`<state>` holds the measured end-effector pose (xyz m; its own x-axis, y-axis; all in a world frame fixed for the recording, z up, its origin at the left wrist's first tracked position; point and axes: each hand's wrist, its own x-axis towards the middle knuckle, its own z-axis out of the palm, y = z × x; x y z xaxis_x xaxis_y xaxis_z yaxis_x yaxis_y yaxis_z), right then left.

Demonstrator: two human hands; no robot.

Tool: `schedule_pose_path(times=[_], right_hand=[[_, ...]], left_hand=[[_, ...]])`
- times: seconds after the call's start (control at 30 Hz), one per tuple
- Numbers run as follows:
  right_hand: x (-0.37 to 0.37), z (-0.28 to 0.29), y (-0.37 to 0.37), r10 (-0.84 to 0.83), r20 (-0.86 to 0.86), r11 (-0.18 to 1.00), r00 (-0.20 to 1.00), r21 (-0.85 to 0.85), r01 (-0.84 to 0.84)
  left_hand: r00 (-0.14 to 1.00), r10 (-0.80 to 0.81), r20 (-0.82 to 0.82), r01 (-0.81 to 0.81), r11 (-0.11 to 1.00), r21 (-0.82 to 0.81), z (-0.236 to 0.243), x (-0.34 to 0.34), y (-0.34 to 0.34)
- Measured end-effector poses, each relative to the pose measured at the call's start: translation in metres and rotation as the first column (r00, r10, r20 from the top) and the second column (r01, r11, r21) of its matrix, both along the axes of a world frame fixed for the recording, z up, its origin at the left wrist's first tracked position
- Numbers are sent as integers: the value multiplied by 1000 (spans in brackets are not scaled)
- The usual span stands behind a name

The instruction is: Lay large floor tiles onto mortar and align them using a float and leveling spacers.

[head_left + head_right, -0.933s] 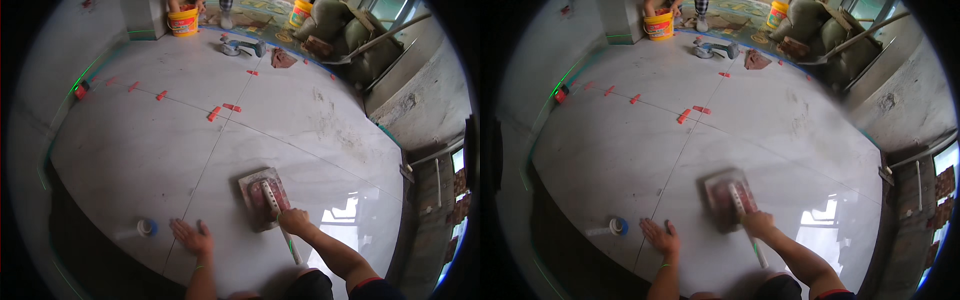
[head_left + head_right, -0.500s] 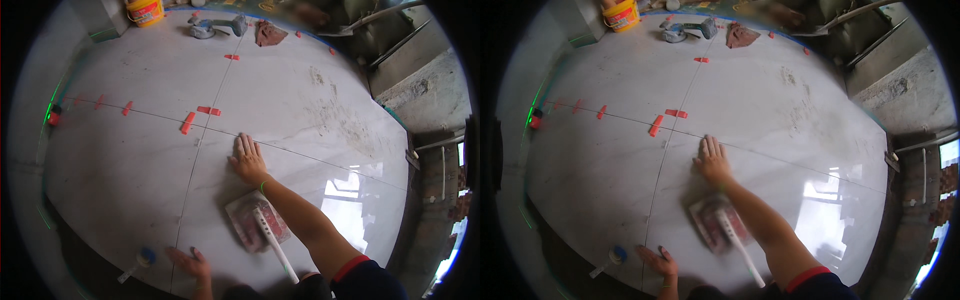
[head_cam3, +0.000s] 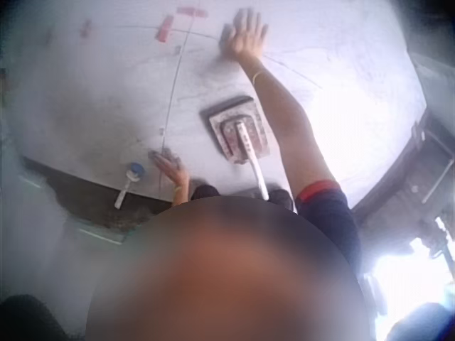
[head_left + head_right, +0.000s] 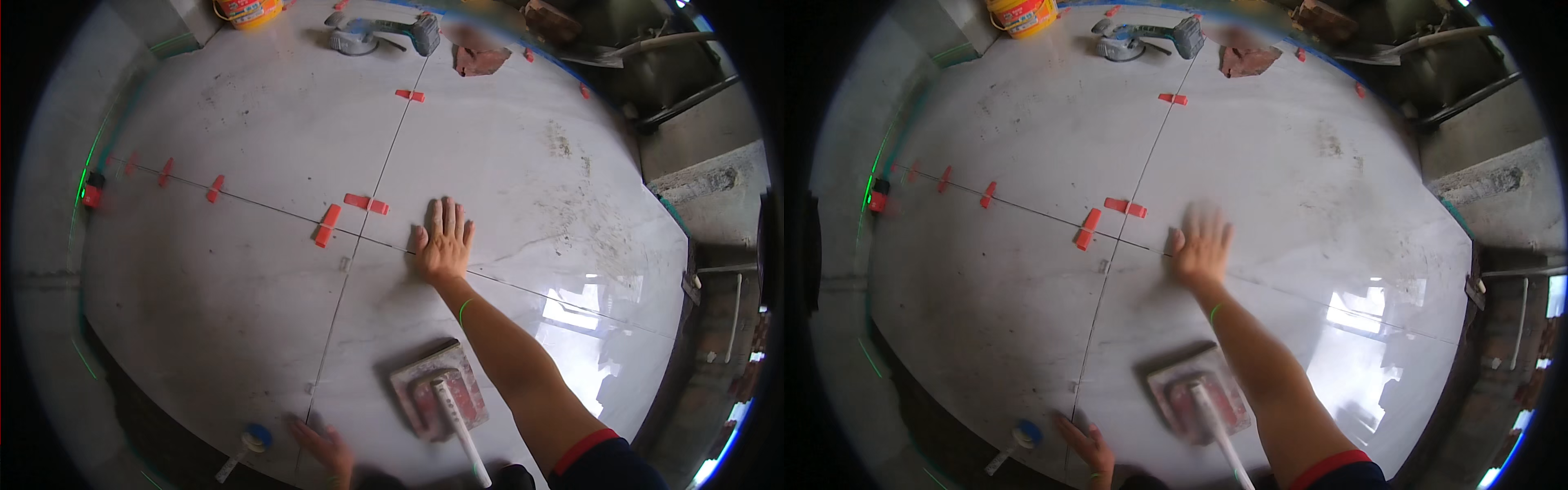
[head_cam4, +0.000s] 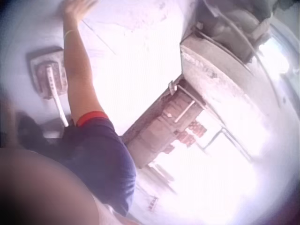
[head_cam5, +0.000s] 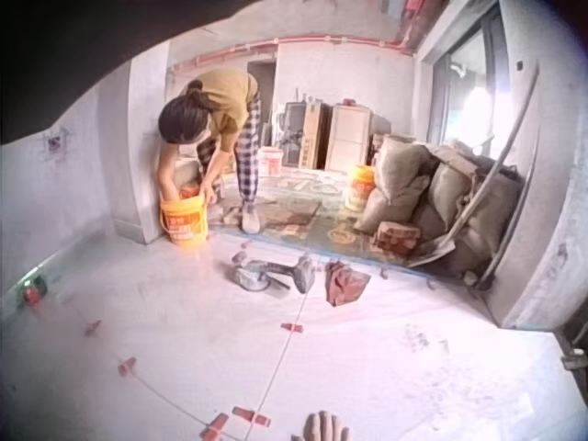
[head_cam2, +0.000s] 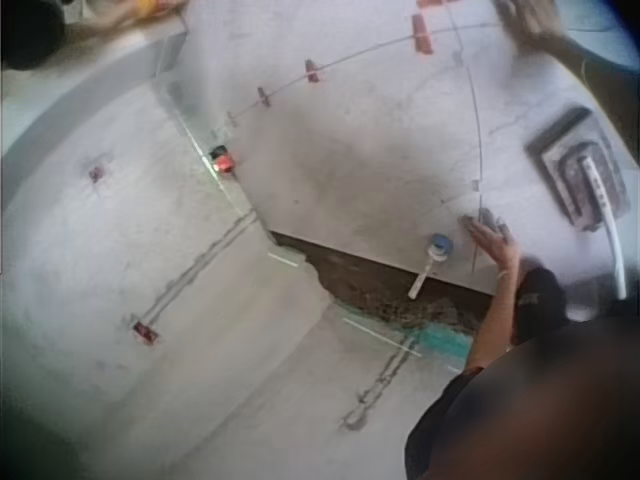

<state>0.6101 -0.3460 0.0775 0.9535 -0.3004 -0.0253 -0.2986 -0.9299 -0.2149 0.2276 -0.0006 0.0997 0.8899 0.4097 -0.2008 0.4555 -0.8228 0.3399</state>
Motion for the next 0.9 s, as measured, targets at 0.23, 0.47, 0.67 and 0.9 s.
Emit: schedule_pose_path(times=[0.23, 0.47, 0.67, 0.9], right_hand=[[36, 5, -18, 65, 75, 997, 995, -47, -61], [64, 9, -52, 177, 153, 984, 972, -57, -171], [83, 9, -60, 177, 243, 982, 954, 23, -188], [80, 9, -71, 106, 234, 989, 967, 72, -126]], left_hand=[[909, -327, 257, 367, 922, -122, 47, 222, -68], [569, -820, -62, 817, 554, 160, 39, 381, -166], [588, -773, -239, 809, 569, 148, 34, 380, -177], [518, -855, 29, 855, 518, 9, 79, 360, -160]])
